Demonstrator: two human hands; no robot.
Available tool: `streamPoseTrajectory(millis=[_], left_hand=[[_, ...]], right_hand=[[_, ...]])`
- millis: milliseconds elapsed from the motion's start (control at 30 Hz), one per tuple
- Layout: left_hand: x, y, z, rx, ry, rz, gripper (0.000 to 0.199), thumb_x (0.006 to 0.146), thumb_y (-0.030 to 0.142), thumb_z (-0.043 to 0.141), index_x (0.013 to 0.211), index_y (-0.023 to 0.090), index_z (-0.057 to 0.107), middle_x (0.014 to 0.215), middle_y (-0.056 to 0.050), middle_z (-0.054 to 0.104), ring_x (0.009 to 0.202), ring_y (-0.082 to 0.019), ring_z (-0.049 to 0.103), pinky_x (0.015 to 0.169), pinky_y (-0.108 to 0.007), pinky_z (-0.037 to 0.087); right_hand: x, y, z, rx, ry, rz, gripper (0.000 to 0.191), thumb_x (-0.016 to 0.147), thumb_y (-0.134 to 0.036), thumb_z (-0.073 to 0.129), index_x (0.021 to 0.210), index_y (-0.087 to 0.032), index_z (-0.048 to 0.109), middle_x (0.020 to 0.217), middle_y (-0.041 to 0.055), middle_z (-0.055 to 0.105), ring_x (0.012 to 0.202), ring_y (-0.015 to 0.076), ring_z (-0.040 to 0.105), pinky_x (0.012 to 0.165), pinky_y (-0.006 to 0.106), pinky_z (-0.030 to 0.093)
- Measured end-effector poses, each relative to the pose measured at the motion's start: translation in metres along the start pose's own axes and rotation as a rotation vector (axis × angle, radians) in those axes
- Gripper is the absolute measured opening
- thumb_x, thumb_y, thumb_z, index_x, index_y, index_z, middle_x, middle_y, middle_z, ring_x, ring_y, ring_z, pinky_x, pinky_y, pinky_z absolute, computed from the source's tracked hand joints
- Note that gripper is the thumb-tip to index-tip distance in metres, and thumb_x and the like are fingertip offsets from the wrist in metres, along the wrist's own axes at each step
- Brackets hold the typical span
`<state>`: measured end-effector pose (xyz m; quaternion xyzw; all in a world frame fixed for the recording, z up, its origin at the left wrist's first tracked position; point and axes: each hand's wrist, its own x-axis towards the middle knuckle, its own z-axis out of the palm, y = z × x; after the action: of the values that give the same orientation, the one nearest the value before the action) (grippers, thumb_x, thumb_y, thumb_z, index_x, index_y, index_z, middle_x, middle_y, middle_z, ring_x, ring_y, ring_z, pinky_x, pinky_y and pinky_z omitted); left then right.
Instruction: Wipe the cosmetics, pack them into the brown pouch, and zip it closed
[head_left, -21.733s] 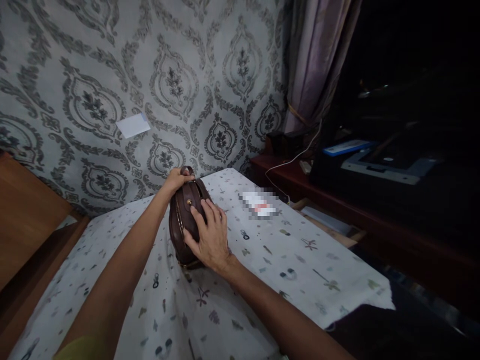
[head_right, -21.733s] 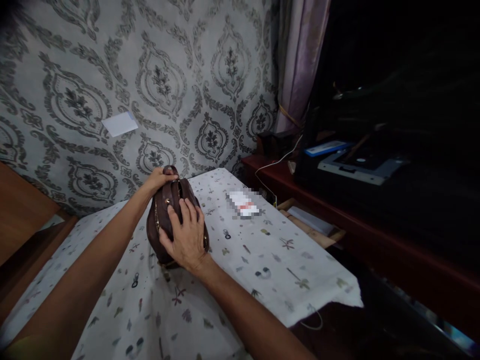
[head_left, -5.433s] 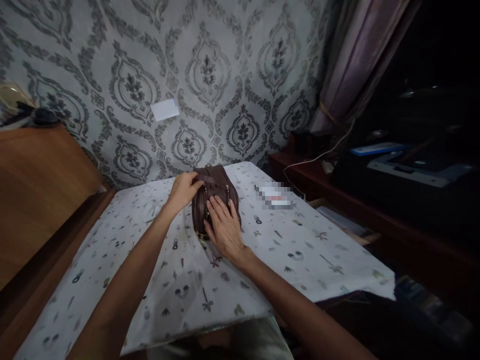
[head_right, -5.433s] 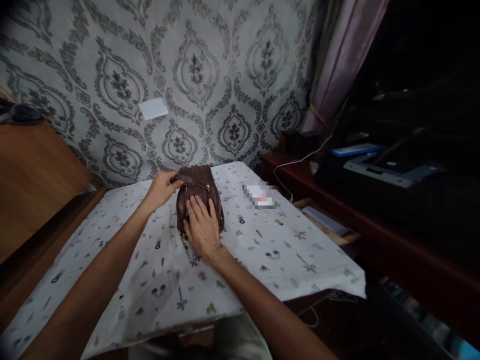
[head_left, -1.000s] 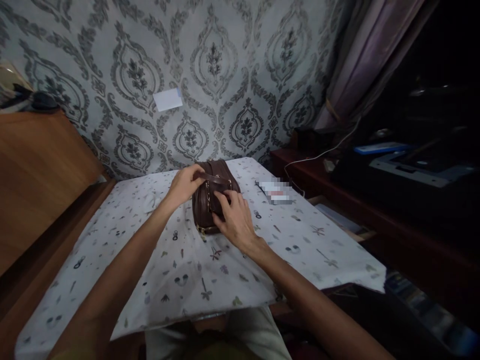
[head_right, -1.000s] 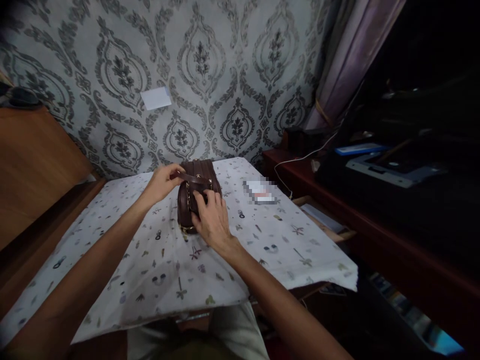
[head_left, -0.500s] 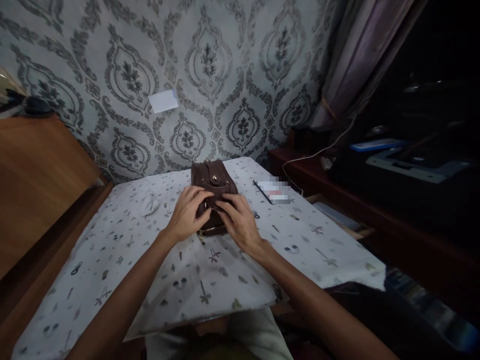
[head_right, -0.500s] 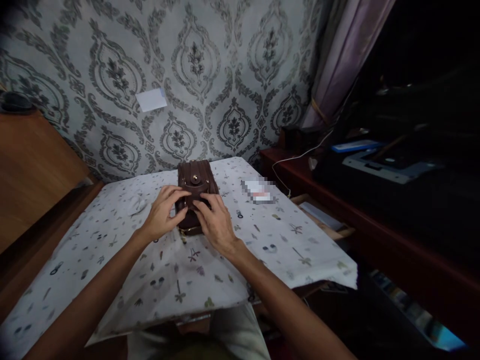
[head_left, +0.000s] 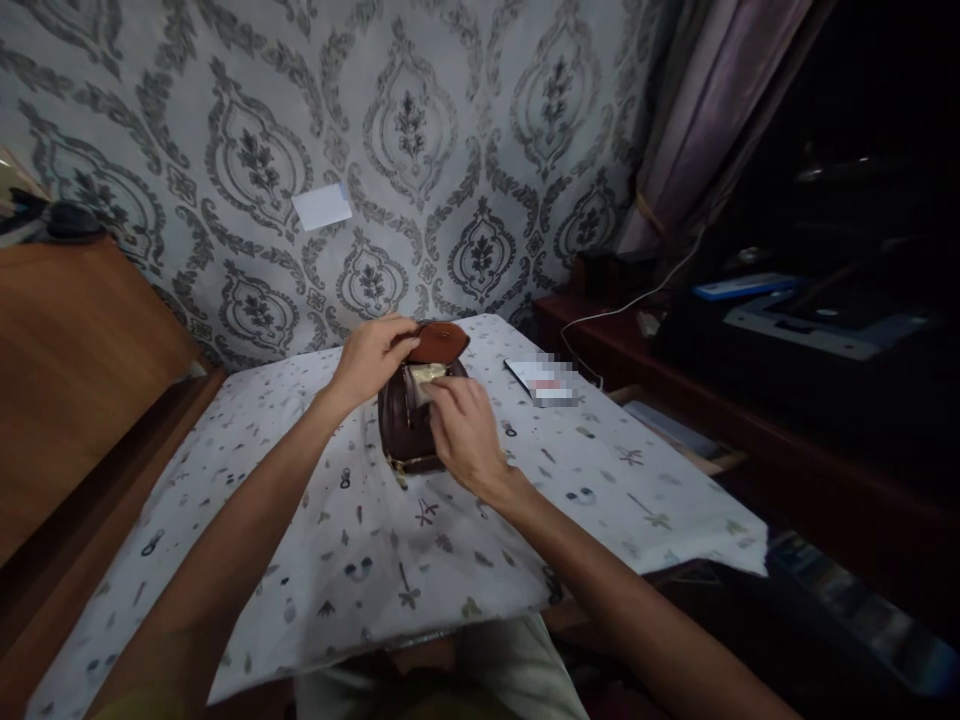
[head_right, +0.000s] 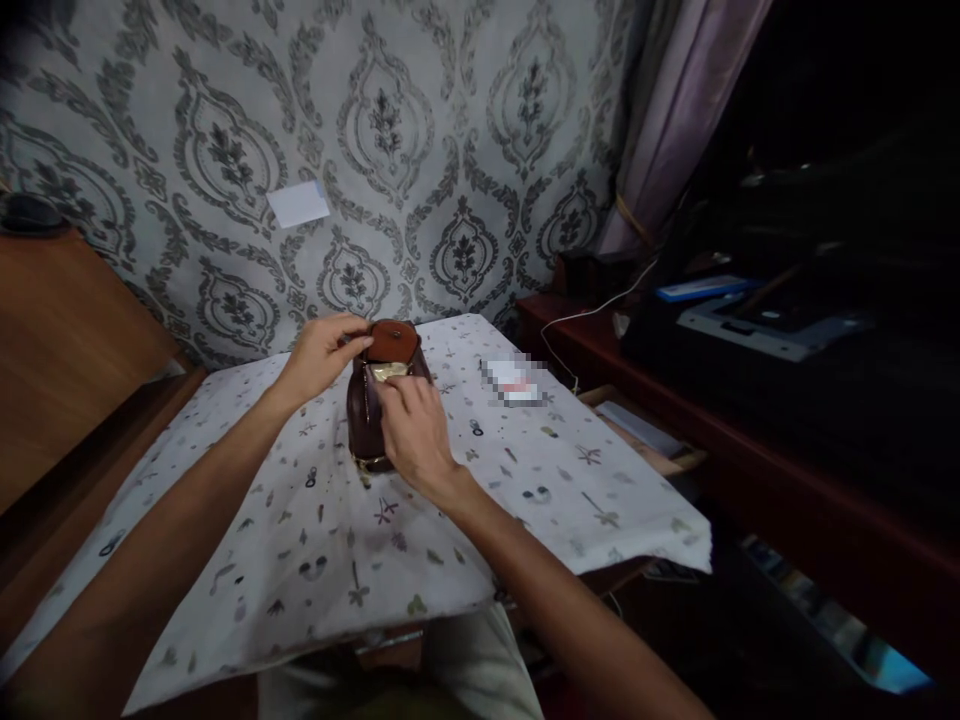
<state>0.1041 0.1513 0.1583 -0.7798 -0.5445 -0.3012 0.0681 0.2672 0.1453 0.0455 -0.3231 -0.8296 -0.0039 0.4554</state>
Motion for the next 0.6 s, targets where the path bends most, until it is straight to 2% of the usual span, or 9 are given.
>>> streamPoseTrajectory(millis=[67,133,300,500,600], left_hand=[[0.0,-0.001,-0.001,-0.016,-0.013,0.0,0.019,0.092,0.024,0.053,0.087,0.018,0.071,0.085,-0.003,0.067,0.085,-0.021,0.061,0.078,-0.03,0.044],[-0.002,0.0,-0.002,-0.014,-0.019,0.005,0.019,0.092,0.024,0.054,0.087,0.018,0.071,0.084,-0.003,0.066,0.084,-0.02,0.061,0.078,-0.029,0.044],[-0.002,0.0,0.0,-0.073,-0.001,0.021,0.018,0.09,0.022,0.056,0.088,0.018,0.074,0.084,-0.002,0.068,0.084,-0.019,0.062,0.078,-0.029,0.044],[0.0,-0.007,0.005,-0.19,0.059,0.034,0.019,0.087,0.022,0.059,0.091,0.017,0.077,0.087,-0.002,0.07,0.084,-0.019,0.064,0.078,-0.028,0.048],[-0.005,-0.009,0.005,-0.241,0.05,0.053,0.021,0.088,0.023,0.059,0.096,0.018,0.078,0.09,-0.003,0.071,0.086,-0.019,0.064,0.08,-0.029,0.048]], right_hand=[[0.005,0.002,0.006,-0.135,-0.159,-0.033,0.046,0.094,-0.008,0.044,0.136,-0.016,0.06,0.126,0.0158,0.062,0.111,0.0298,0.049,0.092,0.043,0.041],[0.011,0.005,0.011,-0.236,-0.218,-0.044,0.049,0.096,-0.01,0.045,0.144,-0.014,0.055,0.131,0.0174,0.059,0.114,0.0309,0.046,0.094,0.043,0.037],[0.022,0.009,0.016,-0.329,-0.23,-0.125,0.048,0.102,-0.014,0.042,0.149,-0.012,0.049,0.13,0.0167,0.06,0.116,0.0306,0.045,0.095,0.044,0.035],[0.033,0.0,0.017,-0.383,-0.296,-0.072,0.037,0.099,-0.012,0.045,0.132,-0.009,0.063,0.126,0.0167,0.063,0.113,0.0321,0.047,0.091,0.047,0.037],[0.035,-0.004,0.019,-0.383,-0.293,-0.048,0.038,0.099,-0.012,0.045,0.133,-0.01,0.063,0.129,0.0175,0.062,0.115,0.0327,0.047,0.094,0.048,0.037]])
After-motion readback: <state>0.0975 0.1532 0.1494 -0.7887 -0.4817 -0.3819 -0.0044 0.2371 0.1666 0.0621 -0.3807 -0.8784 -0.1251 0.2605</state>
